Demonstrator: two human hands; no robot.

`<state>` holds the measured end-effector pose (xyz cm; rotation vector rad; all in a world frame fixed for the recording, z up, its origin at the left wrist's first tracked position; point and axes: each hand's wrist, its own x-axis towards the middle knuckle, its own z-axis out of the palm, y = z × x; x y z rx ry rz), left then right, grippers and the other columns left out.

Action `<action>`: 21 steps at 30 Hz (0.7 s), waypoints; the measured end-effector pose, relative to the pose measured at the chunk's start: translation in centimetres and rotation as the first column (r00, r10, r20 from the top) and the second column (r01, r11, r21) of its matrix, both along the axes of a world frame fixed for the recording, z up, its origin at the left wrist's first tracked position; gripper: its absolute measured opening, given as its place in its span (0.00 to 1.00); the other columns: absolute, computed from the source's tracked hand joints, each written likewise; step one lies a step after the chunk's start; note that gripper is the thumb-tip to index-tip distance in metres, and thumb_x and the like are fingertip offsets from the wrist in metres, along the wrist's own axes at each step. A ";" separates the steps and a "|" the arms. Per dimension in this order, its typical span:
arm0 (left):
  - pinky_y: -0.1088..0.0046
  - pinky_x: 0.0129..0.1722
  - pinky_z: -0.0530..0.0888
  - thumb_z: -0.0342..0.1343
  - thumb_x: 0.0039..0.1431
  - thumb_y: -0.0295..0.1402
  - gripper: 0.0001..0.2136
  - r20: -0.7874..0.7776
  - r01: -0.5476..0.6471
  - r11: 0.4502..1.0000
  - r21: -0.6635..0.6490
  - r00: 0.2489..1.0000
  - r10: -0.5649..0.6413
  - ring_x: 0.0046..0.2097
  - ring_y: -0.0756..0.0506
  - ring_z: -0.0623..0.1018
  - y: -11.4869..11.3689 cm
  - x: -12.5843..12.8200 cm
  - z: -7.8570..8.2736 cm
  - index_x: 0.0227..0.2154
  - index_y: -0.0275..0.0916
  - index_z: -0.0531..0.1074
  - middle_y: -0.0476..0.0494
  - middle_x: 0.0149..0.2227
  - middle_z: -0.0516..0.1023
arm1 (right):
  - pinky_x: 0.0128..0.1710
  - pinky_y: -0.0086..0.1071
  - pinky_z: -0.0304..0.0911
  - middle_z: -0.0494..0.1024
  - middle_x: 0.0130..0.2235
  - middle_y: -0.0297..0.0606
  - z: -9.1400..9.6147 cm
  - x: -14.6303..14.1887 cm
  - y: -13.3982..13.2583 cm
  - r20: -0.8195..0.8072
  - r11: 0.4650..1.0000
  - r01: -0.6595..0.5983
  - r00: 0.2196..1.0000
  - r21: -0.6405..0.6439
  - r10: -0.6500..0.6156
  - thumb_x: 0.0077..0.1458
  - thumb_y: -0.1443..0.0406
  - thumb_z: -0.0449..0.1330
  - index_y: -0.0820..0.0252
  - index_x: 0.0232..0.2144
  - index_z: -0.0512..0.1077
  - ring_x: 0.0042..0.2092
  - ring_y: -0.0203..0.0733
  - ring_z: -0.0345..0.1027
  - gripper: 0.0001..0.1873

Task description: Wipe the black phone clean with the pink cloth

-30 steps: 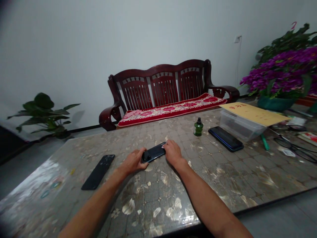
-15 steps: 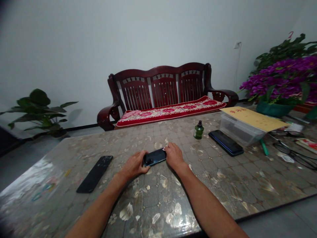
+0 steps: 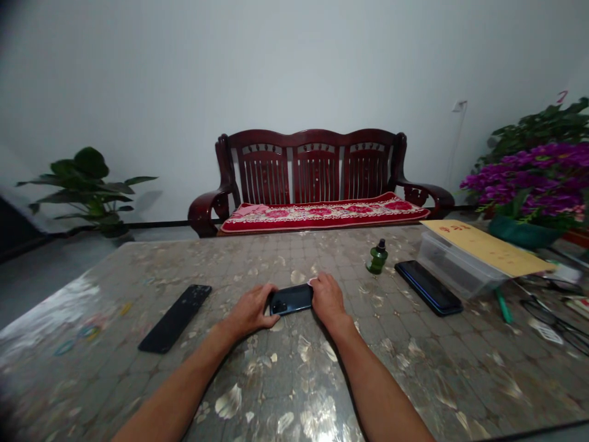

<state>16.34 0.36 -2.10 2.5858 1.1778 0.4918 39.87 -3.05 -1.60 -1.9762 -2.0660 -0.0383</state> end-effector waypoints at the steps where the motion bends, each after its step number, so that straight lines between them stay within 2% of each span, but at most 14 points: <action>1: 0.65 0.48 0.73 0.63 0.48 0.36 0.21 0.005 -0.003 1.000 -0.006 1.000 0.003 0.46 0.40 0.77 0.0 0.0 0.0 0.46 0.43 0.66 0.43 0.43 0.77 | 0.49 0.34 0.60 0.77 0.44 0.46 0.0 -0.1 0.1 0.006 1.000 0.005 1.000 0.000 -0.005 0.63 0.72 0.51 0.58 0.45 0.79 0.49 0.47 0.67 0.18; 3: 0.66 0.48 0.73 0.64 0.48 0.36 0.22 0.014 -0.007 1.000 -0.012 1.000 0.007 0.46 0.40 0.77 0.1 -0.1 -0.1 0.46 0.43 0.67 0.43 0.43 0.77 | 0.49 0.34 0.60 0.77 0.43 0.45 -0.1 -0.7 0.1 0.007 1.000 -0.029 1.000 0.005 0.029 0.63 0.72 0.51 0.57 0.44 0.79 0.49 0.47 0.67 0.17; 7: 0.66 0.47 0.73 0.64 0.47 0.36 0.21 0.047 -0.006 1.000 0.000 0.999 0.006 0.46 0.40 0.76 0.3 -0.3 -0.5 0.46 0.42 0.67 0.43 0.42 0.77 | 0.48 0.32 0.60 0.77 0.43 0.43 -0.2 -2.2 0.0 -0.029 0.978 -0.209 0.977 0.026 0.210 0.64 0.71 0.51 0.56 0.45 0.79 0.47 0.44 0.68 0.17; 9: 0.66 0.47 0.73 0.64 0.48 0.37 0.20 0.051 -0.008 1.000 0.001 0.999 0.008 0.46 0.40 0.76 0.3 -0.3 -0.6 0.45 0.42 0.68 0.44 0.42 0.77 | 0.48 0.31 0.60 0.77 0.43 0.42 -0.2 -2.4 0.0 -0.057 0.968 -0.249 0.967 0.023 0.250 0.64 0.71 0.51 0.55 0.46 0.78 0.47 0.43 0.68 0.18; 15: 0.64 0.50 0.72 0.65 0.49 0.38 0.22 0.047 -0.017 0.999 -0.031 0.999 0.019 0.48 0.39 0.76 0.6 -0.7 -0.9 0.47 0.42 0.70 0.43 0.44 0.77 | 0.49 0.32 0.61 0.77 0.43 0.44 -0.1 -0.6 0.4 -0.019 0.999 -0.038 0.999 0.014 0.038 0.64 0.72 0.51 0.56 0.45 0.80 0.48 0.46 0.68 0.18; 18: 0.64 0.55 0.71 0.66 0.48 0.37 0.23 0.106 0.000 0.999 -0.035 0.994 0.004 0.53 0.39 0.74 0.9 -0.8 -1.2 0.48 0.40 0.71 0.40 0.49 0.75 | 0.49 0.33 0.61 0.77 0.43 0.44 0.0 -0.3 0.3 -0.006 1.000 -0.015 1.000 0.019 0.015 0.64 0.72 0.51 0.56 0.45 0.80 0.49 0.47 0.68 0.18; 21: 0.63 0.57 0.70 0.68 0.46 0.37 0.27 0.141 -0.026 0.998 -0.052 0.989 0.033 0.55 0.38 0.73 1.2 -0.9 -1.4 0.50 0.38 0.71 0.37 0.54 0.71 | 0.48 0.33 0.61 0.77 0.43 0.45 0.0 -1.0 0.2 -0.002 0.998 -0.050 0.999 0.029 0.050 0.64 0.72 0.50 0.57 0.44 0.80 0.48 0.46 0.68 0.19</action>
